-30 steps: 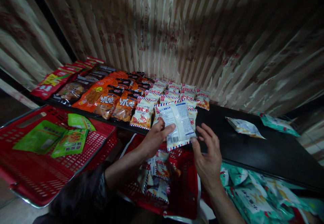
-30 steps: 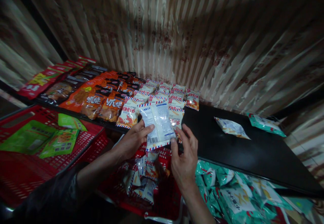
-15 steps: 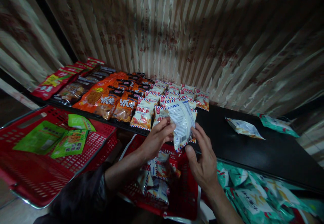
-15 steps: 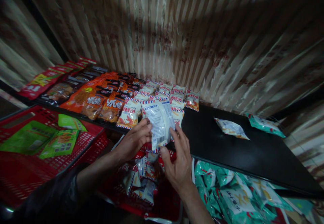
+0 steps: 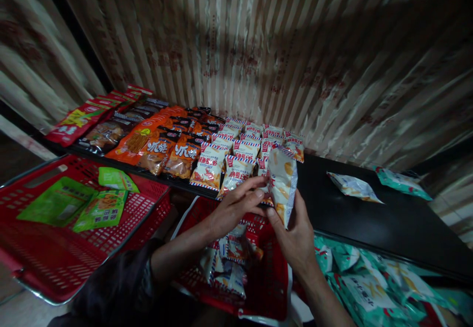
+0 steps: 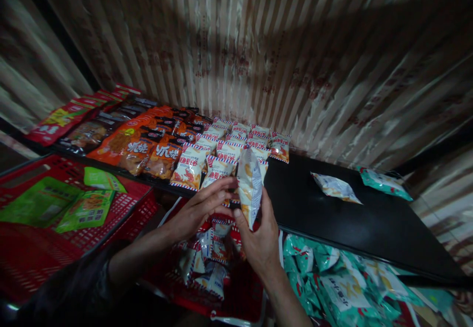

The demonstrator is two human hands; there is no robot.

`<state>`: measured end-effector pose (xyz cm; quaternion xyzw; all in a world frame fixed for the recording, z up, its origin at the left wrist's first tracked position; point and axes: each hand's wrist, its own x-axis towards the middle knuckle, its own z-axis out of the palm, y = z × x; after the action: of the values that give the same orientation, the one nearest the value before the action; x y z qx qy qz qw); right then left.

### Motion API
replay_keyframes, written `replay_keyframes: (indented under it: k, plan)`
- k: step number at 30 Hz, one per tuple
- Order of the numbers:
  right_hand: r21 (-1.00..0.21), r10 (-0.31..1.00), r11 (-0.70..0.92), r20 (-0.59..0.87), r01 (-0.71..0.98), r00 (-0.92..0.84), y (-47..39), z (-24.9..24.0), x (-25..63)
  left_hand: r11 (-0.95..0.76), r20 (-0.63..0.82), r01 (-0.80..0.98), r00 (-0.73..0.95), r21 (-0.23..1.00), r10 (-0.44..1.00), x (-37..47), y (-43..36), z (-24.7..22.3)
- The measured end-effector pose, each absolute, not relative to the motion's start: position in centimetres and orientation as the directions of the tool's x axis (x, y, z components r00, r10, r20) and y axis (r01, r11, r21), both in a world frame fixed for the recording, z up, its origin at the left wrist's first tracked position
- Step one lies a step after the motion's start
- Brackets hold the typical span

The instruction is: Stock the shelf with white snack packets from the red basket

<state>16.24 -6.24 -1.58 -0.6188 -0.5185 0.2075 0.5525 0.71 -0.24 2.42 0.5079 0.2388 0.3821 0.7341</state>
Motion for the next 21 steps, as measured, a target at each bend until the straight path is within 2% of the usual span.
replay_keyframes:
  k: [5,9,13,17,21]
  plan:
    - [-0.966,0.856,0.150,0.233,0.210,0.461,-6.3,-0.8,16.5,0.125,0.044,-0.253,0.573,0.959,0.819,0.5,-0.1,3.2]
    - [-0.974,0.918,0.152,0.076,-0.170,0.390,-6.1,-0.4,16.2,0.095,0.014,-0.256,0.393,0.962,0.919,0.6,1.0,2.8]
    - [-0.878,0.946,0.044,-0.117,-0.476,0.302,-6.0,0.0,15.6,0.084,-0.023,-0.270,0.223,0.959,0.975,0.5,2.2,2.2]
    - [-0.821,0.942,-0.024,-0.210,-0.570,0.263,-6.0,0.1,15.5,0.155,-0.073,-0.296,0.270,0.943,0.960,0.5,2.2,2.3]
    - [-0.821,0.946,-0.068,-0.233,-0.567,0.224,-6.0,-0.1,15.3,0.240,-0.094,-0.357,0.381,0.903,0.920,0.8,1.8,2.7]
